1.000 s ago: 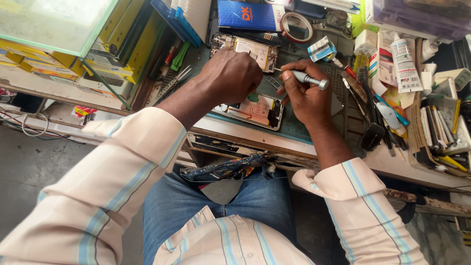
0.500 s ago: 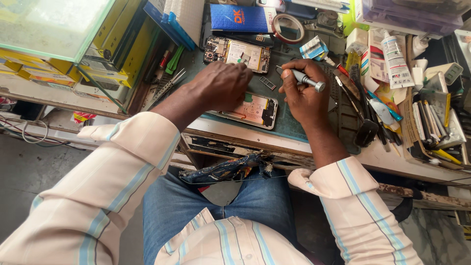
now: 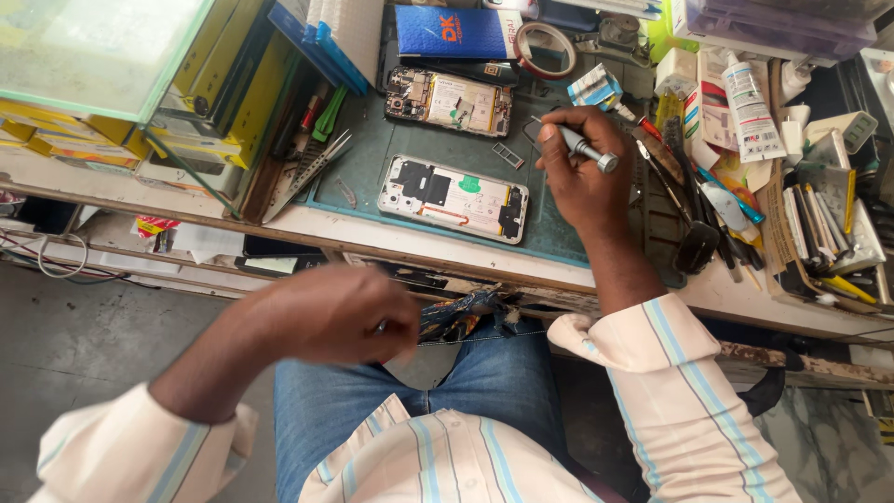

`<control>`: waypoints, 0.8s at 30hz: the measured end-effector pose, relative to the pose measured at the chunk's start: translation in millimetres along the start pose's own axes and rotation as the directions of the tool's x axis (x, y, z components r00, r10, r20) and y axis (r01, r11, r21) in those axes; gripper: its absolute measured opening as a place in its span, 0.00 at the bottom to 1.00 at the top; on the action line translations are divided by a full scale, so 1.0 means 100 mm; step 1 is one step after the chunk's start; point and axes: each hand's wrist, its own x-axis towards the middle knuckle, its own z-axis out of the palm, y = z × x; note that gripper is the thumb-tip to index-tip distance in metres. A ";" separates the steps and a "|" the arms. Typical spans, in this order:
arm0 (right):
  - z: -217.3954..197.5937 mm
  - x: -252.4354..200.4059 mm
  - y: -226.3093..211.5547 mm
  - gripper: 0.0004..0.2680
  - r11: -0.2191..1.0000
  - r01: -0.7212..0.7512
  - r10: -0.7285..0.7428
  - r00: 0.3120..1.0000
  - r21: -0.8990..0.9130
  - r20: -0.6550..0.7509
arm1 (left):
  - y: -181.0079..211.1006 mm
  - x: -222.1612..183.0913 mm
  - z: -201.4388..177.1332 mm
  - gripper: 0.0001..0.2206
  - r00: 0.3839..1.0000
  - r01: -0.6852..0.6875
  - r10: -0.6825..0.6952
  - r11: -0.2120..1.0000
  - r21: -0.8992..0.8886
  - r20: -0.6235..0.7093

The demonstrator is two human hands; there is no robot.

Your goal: The person receives money and a smartphone, then proceeds to work on a disassembled smartphone on the workbench. They use a screwdriver to remove screws and a metal prying tool to separate the phone's internal components from the frame.

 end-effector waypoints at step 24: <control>-0.28 -1.47 -0.90 0.08 0.827 -0.311 0.122 0.913 0.468 0.390 | 0.08 0.22 0.61 0.08 0.829 -0.228 0.154 0.971 -0.073 -0.537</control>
